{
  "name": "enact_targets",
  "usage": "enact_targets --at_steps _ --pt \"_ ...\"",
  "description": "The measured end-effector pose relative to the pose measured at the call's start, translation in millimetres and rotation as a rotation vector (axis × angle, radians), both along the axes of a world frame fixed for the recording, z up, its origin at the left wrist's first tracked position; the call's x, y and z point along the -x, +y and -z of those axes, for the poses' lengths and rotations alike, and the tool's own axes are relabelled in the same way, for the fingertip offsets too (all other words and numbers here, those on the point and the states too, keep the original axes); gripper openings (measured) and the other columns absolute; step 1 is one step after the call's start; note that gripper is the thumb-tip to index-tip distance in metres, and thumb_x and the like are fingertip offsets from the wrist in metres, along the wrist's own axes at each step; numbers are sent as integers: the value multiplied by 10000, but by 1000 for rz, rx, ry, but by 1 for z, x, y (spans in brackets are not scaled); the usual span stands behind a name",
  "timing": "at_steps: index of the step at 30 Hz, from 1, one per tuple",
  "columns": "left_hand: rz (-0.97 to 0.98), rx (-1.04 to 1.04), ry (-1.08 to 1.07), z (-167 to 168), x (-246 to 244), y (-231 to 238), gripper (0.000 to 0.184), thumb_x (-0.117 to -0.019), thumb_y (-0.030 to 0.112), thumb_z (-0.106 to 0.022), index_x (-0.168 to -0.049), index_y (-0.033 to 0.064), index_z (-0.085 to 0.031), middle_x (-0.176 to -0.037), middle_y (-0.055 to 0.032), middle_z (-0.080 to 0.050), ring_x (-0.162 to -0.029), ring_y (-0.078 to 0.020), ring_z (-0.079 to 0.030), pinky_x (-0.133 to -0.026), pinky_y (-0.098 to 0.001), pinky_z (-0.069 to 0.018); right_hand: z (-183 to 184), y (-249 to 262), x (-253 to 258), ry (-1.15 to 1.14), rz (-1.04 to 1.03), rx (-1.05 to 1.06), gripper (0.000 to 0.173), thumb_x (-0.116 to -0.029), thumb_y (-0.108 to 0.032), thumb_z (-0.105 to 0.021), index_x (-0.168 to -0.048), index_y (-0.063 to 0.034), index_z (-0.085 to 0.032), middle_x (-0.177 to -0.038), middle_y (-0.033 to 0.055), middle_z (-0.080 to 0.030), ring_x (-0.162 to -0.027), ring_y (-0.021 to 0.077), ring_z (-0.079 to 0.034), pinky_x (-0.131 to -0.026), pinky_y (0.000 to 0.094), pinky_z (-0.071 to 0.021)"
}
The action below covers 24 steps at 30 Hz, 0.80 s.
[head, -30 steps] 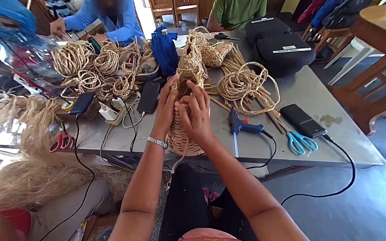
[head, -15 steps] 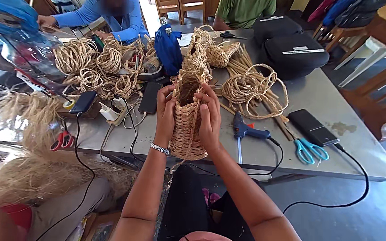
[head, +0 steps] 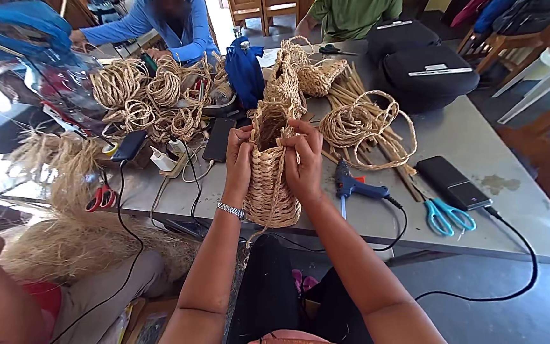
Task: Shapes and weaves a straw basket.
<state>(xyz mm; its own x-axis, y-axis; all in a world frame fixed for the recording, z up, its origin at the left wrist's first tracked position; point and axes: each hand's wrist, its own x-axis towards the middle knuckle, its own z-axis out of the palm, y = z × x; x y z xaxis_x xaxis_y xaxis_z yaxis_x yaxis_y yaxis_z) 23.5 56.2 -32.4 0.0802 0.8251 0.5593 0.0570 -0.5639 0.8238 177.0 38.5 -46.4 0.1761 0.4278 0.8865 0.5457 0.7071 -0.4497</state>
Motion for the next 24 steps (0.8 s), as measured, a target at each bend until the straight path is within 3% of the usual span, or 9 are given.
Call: enact_targets --at_steps 6,10,14,16,18,20,22,24 --pt "14 37 -7 3 0 -2 238 -1011 125 -322 -1077 122 -551 -1388 -27 -550 -1218 -106 -557 -962 -313 -485 4 -1 3 11 4 47 253 -951 -23 -475 -914 -44 -724 -1407 176 -592 -1308 334 -528 -1114 452 -410" --pt "25 27 -33 1 0 7 209 -984 109 -328 -1068 90 -517 -1366 -77 -546 -1256 -145 -534 -1015 -328 -464 4 -2 7 15 -2 73 264 -962 -18 -461 -919 -43 -720 -1437 154 -576 -1328 326 -515 -1123 455 -399" --pt "56 16 -34 -2 4 16 215 -960 112 -362 -1082 65 -532 -1372 -104 -551 -1280 -176 -530 -1030 -357 -464 1 -11 3 5 -14 95 272 -990 -22 -463 -1007 -35 -734 -1463 137 -570 -1347 313 -520 -1130 458 -408" --pt "55 34 -39 -3 8 19 274 -959 143 -393 -1168 54 -546 -1402 -110 -539 -1285 -181 -533 -1018 -363 -479 0 -21 2 16 -47 132 290 -1023 -29 -457 -1127 -27 -727 -1517 132 -530 -1395 311 -494 -1164 472 -387" --pt "30 70 -27 -9 12 22 402 -1012 271 -438 -1354 67 -494 -1397 -106 -509 -1246 -179 -534 -984 -366 -503 10 -35 3 0 -80 199 379 -1069 -109 -418 -1377 -80 -638 -1606 133 -424 -1455 297 -436 -1193 503 -349" --pt "25 98 -4 -20 15 30 623 -1038 455 -492 -1542 106 -379 -1542 -122 -429 -1373 -221 -482 -1066 -430 -492 29 -49 5 -41 -88 278 493 -1098 -289 -396 -1567 -146 -445 -1691 119 -261 -1511 283 -352 -1199 516 -342" --pt "52 118 69 -35 15 39 729 -1014 530 -512 -1611 166 -306 -1644 -94 -322 -1460 -220 -401 -1128 -451 -438 50 -58 8 -47 -84 330 700 -1059 -518 -432 -1619 -112 -322 -1708 148 -190 -1542 302 -285 -1218 523 -315" --pt "99 144 187 -48 12 50 734 -997 526 -544 -1612 197 -315 -1667 -65 -294 -1492 -204 -357 -1164 -473 -394 62 -63 9 -66 -62 381 954 -955 -665 -537 -1629 -56 -244 -1700 197 -173 -1553 326 -252 -1228 528 -304"
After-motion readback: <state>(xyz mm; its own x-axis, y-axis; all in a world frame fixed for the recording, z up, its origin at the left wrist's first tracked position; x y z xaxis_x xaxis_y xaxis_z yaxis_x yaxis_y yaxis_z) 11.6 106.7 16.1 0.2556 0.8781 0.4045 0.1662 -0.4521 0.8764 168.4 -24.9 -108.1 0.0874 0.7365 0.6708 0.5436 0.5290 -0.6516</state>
